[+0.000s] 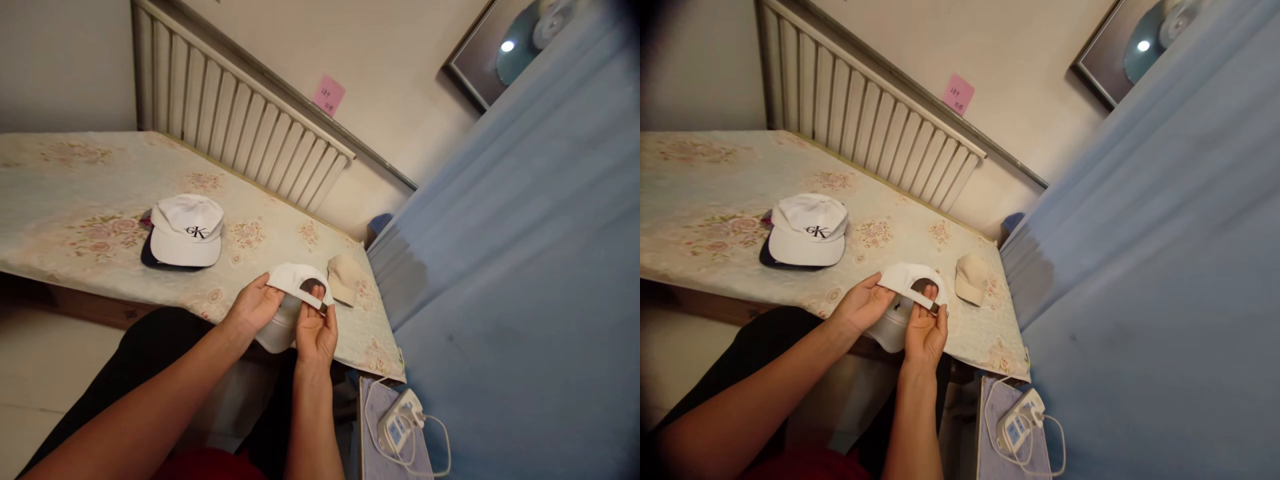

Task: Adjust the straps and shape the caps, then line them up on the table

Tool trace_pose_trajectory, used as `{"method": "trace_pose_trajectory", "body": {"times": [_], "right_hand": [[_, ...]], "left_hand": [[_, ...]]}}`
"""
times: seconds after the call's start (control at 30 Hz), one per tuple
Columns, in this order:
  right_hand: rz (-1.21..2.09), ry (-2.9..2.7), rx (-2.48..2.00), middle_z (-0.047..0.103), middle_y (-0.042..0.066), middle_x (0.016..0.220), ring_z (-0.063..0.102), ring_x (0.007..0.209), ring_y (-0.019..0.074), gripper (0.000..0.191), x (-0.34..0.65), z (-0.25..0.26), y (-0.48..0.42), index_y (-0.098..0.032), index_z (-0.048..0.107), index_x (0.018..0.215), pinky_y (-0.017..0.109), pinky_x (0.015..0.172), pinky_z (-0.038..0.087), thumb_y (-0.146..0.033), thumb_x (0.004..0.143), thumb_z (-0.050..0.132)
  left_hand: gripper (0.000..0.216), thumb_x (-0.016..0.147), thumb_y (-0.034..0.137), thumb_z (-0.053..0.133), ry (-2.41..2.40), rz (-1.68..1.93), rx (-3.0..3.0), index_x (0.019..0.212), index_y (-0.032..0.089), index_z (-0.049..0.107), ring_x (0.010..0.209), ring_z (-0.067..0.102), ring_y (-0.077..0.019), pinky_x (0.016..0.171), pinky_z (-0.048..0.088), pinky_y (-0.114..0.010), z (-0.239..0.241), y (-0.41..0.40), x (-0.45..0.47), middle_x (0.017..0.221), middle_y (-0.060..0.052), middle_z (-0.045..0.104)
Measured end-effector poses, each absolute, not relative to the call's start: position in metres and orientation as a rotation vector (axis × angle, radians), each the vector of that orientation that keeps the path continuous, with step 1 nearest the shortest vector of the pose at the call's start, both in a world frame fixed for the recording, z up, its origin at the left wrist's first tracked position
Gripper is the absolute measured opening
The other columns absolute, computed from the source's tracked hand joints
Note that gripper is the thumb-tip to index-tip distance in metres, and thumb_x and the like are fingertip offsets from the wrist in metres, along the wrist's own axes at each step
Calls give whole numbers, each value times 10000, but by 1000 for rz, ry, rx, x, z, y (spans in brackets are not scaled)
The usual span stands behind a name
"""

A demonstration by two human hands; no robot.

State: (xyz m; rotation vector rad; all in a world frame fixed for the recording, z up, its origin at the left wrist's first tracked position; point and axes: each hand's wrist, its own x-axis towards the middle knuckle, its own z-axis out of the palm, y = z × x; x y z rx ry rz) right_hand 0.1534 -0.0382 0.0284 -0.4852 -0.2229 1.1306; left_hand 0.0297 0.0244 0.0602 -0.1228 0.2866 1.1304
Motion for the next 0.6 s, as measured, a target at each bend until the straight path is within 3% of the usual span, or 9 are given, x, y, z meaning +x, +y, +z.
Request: {"method": "trace_pose_trajectory", "body": {"times": [0.13,0.27,0.43,0.6], "right_hand": [[1117,-282,-492,674,98,1257,588,1241,192,261,141,28,-35,-157,676,1034,408,1143,385,-344,870,597],[1061,-410,-590,696,95,1209,616,1196,197,317,125,31,-30,-160,652,1078,414,1146,370,-274,785,684],[1008,-335,-681,753,64,1034,688,1057,189,272,122,31,-27,-151,639,1003,384,1089,440,-190,736,674],[983,-361,-721,753,81,1049,687,1068,194,258,129,38,-32,-155,633,1018,401,1042,483,-212,766,652]], "left_hand": [[412,990,124,347,282,1100,-116,1379,44,454,848,730,-166,839,583,-248,60,14,40,989,-128,746],[414,982,131,360,268,1024,-79,1371,28,459,870,731,-188,864,580,-284,57,3,51,1034,-163,731],[432,985,137,365,269,1023,-73,1395,27,441,837,734,-190,845,579,-285,56,-3,52,930,-131,751],[459,1004,183,335,228,1079,-82,1421,0,390,829,735,-198,773,596,-296,54,5,45,900,-133,755]]}}
